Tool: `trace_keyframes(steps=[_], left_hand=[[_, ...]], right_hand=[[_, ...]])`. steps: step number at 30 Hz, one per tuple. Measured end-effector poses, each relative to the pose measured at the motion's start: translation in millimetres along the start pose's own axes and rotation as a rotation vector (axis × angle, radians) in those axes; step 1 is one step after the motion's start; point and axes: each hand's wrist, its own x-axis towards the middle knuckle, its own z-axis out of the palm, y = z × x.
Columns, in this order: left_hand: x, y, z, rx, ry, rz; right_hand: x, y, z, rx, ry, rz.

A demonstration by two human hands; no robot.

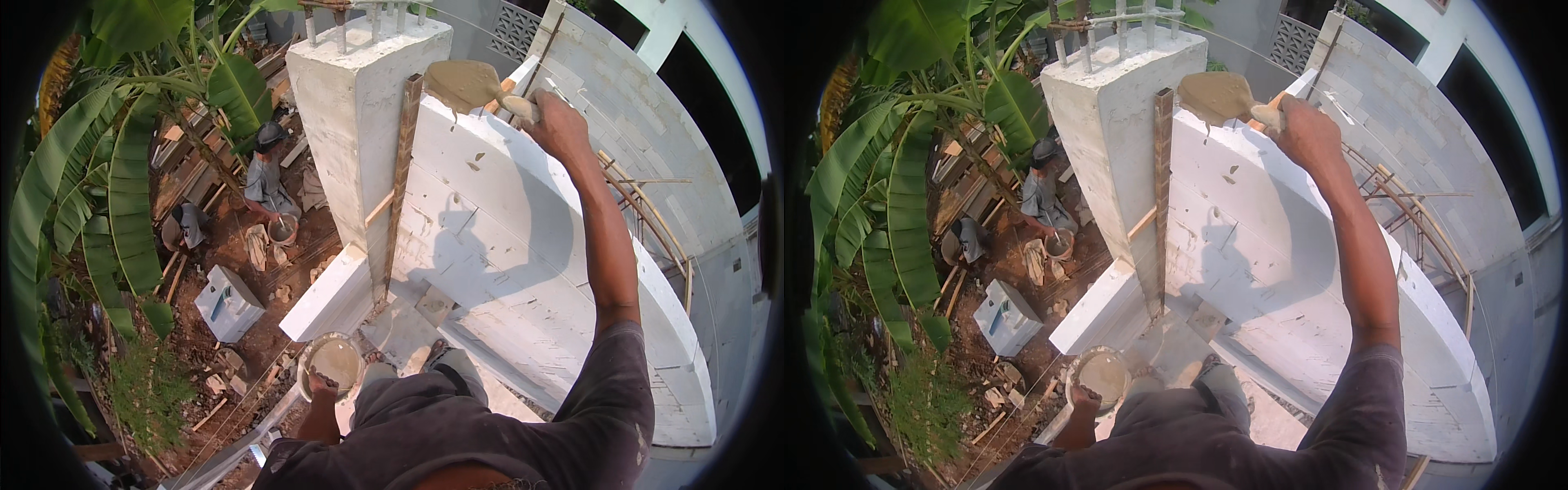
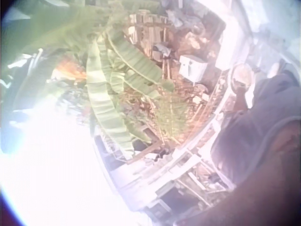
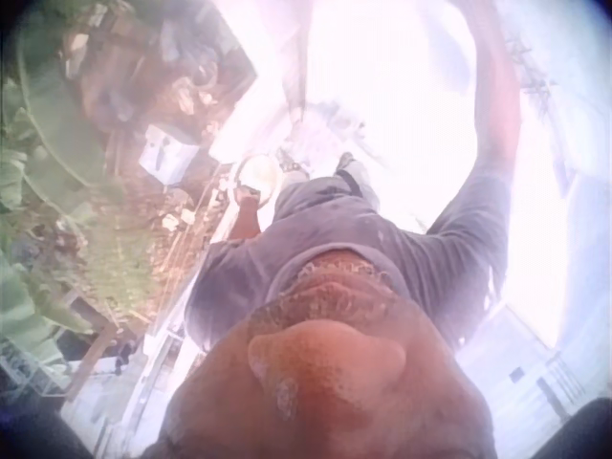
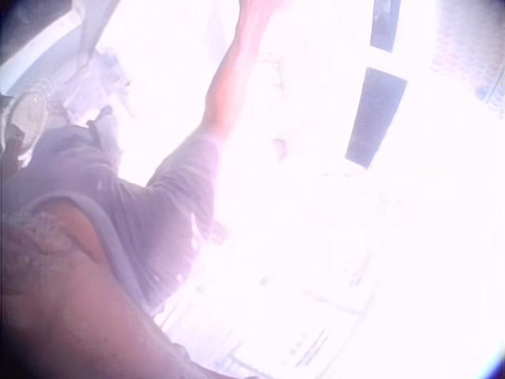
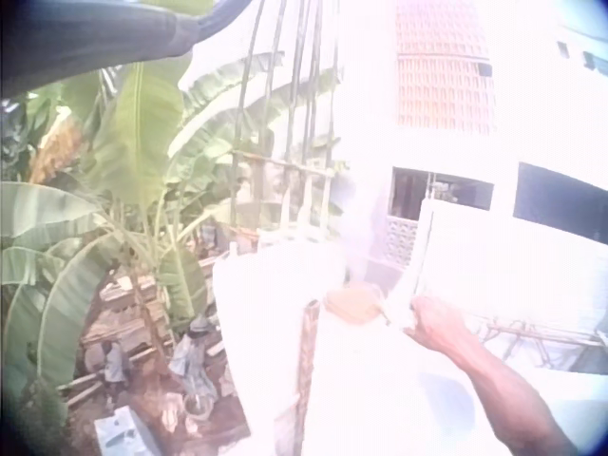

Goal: The person applies cement to a curved wall using a trowel, then cuts a white tile with a hand saw and hammers it into place on the wall. The person continues to apply cement to the wall surface.

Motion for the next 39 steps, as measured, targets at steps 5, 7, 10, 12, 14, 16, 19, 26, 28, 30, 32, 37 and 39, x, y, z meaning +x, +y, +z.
trace_keyframes(steps=[5, 7, 10, 12, 14, 16, 19, 26, 28, 30, 32, 37, 39], left_hand=[[13, -1, -52, -0.054, 0.212, -0.047], [12, -1, -73, -0.056, 0.279, -0.061], [10, -6, -99, -0.064, 0.279, -0.088], [16, -7, -118, -0.079, 0.274, -0.108], [41, -17, -146, -0.123, 0.214, -0.089], [29, -18, -136, -0.12, 0.234, -0.112], [20, -11, -131, -0.097, 0.21, -0.115], [30, -4, -86, -0.002, 0.172, -0.093], [33, -4, -68, 0.028, 0.074, -0.067], [45, -3, -47, 0.042, 0.009, -0.057], [35, 0, -25, 0.107, -0.026, -0.045], [-38, 16, 50, 0.211, -0.165, 0.026], [-77, 24, 78, 0.246, -0.187, -0.014]], right_hand=[[2, 15, 7, -0.086, -0.041, 0.026], [1, 17, 8, -0.098, -0.035, 0.016], [-7, 15, 14, -0.055, 0.014, -0.006], [-8, 5, 6, -0.06, -0.074, -0.003], [-15, 3, 7, -0.011, -0.004, 0.0], [-19, -1, 6, -0.024, 0.006, -0.015], [-22, -6, 3, -0.063, -0.037, -0.01], [-37, 13, 16, -0.038, 0.065, 0.04], [-46, 24, 17, -0.054, 0.119, 0.027], [-57, 30, 15, -0.126, 0.085, -0.01], [-84, 13, 14, 0.015, 0.157, 0.026], [-222, -36, 83, 0.367, -0.388, -0.014], [-285, -69, 131, 0.394, -0.612, -0.081]])
